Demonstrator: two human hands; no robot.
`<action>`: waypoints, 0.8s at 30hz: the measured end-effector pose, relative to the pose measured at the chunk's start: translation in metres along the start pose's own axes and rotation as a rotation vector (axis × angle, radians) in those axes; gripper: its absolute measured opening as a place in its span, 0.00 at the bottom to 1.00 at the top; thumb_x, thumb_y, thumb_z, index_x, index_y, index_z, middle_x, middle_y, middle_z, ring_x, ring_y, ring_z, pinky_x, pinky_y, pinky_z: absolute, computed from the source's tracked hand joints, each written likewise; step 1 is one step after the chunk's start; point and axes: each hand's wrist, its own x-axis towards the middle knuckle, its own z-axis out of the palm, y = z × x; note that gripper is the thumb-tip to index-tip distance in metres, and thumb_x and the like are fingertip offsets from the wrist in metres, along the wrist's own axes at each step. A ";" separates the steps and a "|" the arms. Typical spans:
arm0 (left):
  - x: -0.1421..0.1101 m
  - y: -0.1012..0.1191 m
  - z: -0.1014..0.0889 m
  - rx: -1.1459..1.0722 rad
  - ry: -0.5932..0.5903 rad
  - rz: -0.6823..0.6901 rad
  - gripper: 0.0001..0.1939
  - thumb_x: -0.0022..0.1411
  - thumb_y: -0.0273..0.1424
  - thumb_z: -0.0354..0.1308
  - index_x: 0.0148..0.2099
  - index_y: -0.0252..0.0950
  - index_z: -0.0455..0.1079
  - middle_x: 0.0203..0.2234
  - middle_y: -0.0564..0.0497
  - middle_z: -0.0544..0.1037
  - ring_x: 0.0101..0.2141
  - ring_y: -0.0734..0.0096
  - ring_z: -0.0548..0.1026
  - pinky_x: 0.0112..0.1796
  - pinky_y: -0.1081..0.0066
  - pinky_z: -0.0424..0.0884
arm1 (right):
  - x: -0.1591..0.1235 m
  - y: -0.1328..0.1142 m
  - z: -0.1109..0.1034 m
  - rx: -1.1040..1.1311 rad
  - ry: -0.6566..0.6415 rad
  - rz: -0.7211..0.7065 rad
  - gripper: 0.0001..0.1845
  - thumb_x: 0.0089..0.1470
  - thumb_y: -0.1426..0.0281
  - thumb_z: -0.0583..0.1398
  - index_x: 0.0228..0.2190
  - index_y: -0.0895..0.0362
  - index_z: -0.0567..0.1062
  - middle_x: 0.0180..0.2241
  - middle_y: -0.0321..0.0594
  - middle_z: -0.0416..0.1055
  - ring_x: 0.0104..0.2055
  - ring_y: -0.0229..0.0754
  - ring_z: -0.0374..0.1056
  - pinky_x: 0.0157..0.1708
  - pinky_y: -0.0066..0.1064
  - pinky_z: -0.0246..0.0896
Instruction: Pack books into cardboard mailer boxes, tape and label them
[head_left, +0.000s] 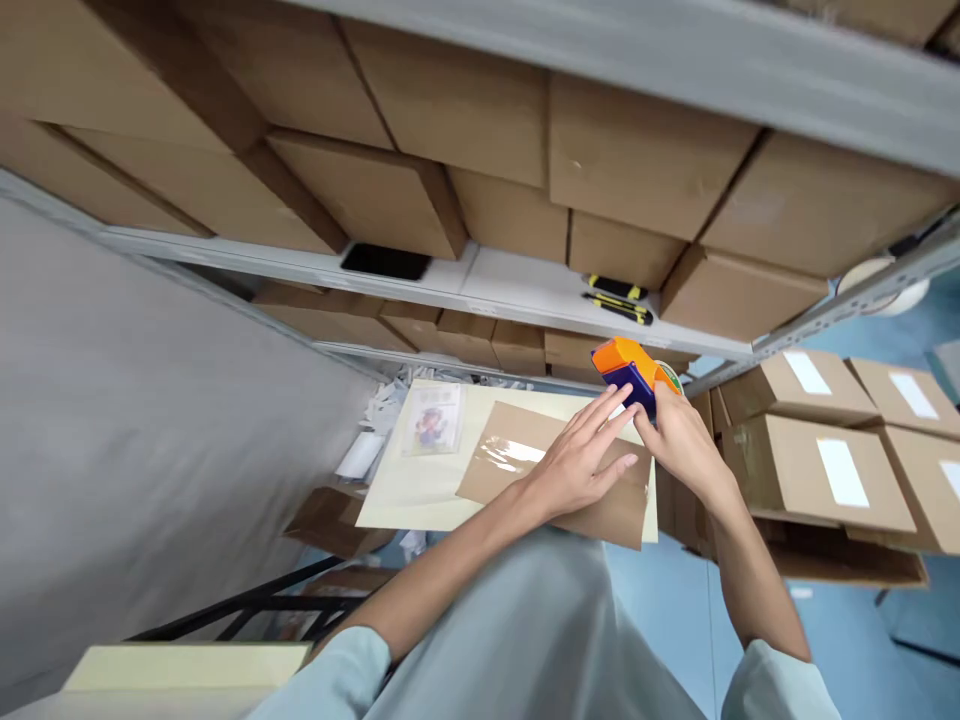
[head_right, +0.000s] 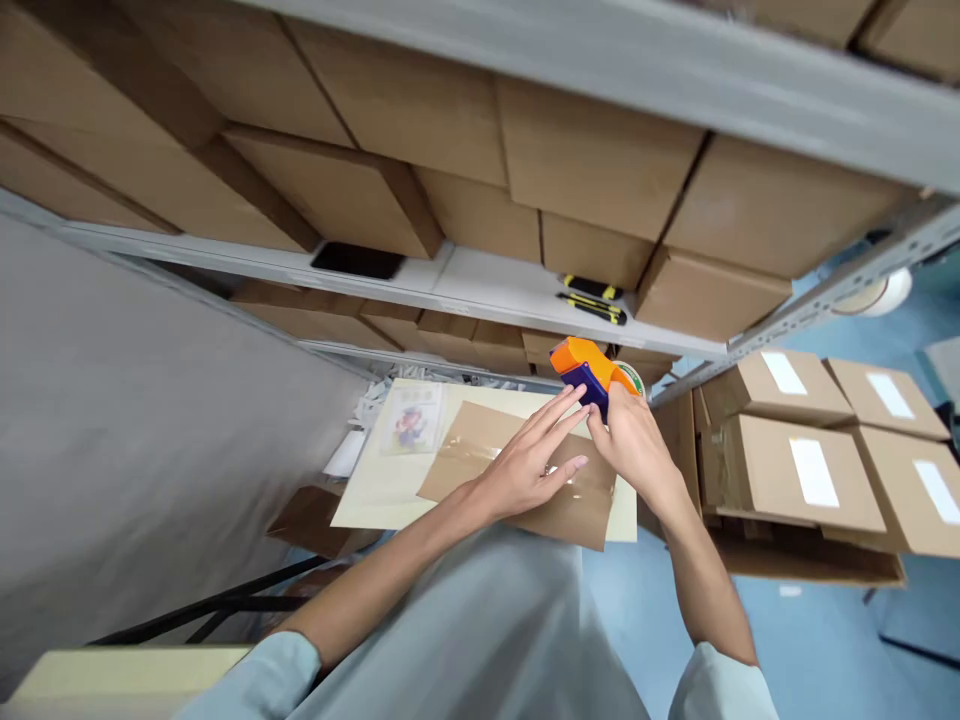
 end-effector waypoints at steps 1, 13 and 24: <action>0.003 -0.007 -0.010 0.008 0.030 -0.011 0.38 0.78 0.41 0.53 0.82 0.47 0.45 0.80 0.43 0.51 0.77 0.51 0.53 0.74 0.48 0.60 | 0.018 -0.011 -0.002 -0.024 0.013 -0.059 0.13 0.72 0.61 0.49 0.44 0.53 0.69 0.41 0.52 0.78 0.45 0.60 0.76 0.45 0.47 0.69; 0.062 -0.118 -0.099 0.092 0.020 -0.387 0.44 0.63 0.23 0.55 0.78 0.16 0.47 0.78 0.22 0.46 0.78 0.42 0.46 0.76 0.46 0.52 | 0.237 -0.129 0.029 -0.349 -0.215 -0.130 0.18 0.71 0.72 0.53 0.57 0.67 0.72 0.58 0.64 0.77 0.61 0.55 0.72 0.62 0.38 0.54; -0.045 -0.114 -0.086 0.136 0.131 -0.443 0.38 0.74 0.39 0.52 0.78 0.25 0.51 0.77 0.26 0.51 0.77 0.41 0.50 0.74 0.42 0.53 | 0.217 -0.119 0.043 -0.259 -0.055 -0.112 0.32 0.72 0.66 0.51 0.70 0.69 0.61 0.73 0.66 0.59 0.74 0.61 0.54 0.74 0.52 0.37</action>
